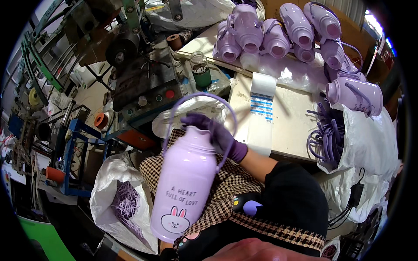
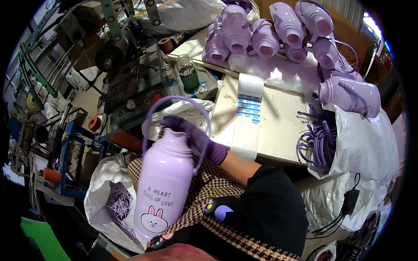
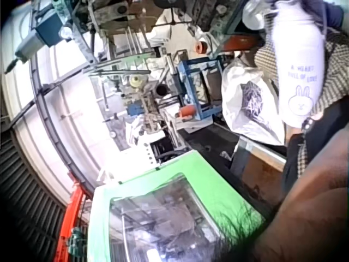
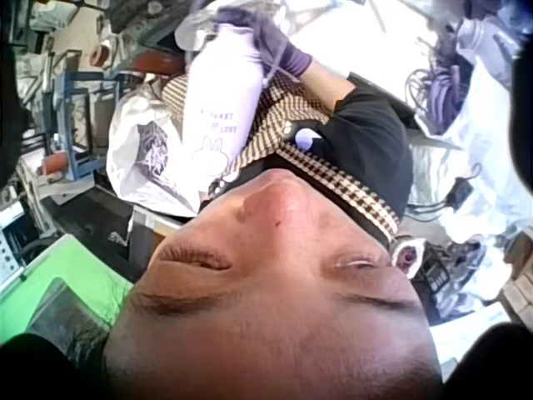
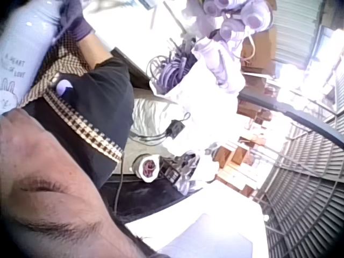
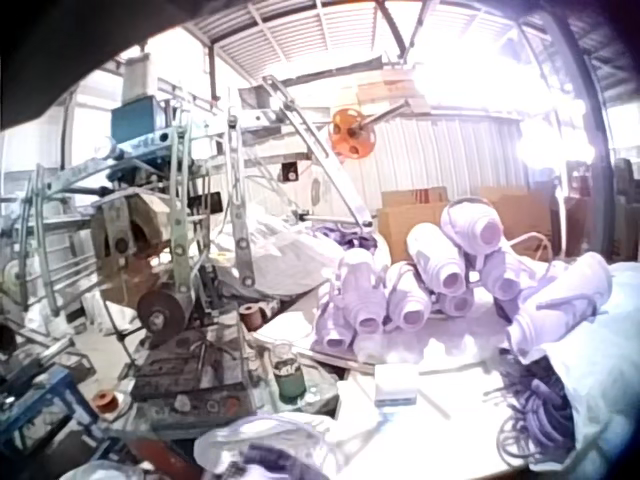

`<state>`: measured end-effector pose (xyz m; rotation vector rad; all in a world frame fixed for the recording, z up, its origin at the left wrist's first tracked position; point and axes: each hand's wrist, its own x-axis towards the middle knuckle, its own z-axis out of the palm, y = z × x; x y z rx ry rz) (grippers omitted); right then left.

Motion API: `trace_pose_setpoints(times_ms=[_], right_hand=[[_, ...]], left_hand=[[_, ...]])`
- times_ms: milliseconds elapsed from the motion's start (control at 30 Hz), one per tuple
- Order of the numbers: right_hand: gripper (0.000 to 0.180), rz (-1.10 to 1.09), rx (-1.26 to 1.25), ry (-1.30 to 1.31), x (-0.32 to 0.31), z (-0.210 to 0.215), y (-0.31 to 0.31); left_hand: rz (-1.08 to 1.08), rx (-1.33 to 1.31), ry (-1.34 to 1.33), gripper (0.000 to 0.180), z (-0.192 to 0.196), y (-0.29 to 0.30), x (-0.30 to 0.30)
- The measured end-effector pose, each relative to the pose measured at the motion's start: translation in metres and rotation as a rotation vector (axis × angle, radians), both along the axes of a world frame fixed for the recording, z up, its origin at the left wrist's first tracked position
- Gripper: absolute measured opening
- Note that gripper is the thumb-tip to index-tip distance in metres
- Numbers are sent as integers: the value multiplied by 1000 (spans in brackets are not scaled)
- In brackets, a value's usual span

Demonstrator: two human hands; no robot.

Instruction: The person assembles purple water bottles by attaching handles and lids. They pick up a bottle, attach a handle, place the bottle on a machine, retrieve a lid, and screw it onto the bottle. The person repeats this process for multiple bottles, placing finished units on a nearby table.

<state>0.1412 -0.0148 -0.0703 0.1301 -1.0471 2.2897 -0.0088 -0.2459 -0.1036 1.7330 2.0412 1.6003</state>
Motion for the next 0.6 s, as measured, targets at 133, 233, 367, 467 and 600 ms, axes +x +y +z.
trace_pose_setpoints(times_ms=[133,233,367,467,600], right_hand=[[60,-55,770,-607,70,3,27],[44,-187,597,-833,120,-4,19],[31,-653,296,-728,192,-12,33],[34,-822,86,-458,233,-34,62],[42,-509,-519,-14,228,22,104]], left_hand=[[-13,13,-52,40,-2,4,-1],[-20,14,-134,40,6,5,3],[33,106,-301,40,20,10,-3],[250,273,-198,38,12,2,-31],[266,201,-647,31,-37,7,-27]])
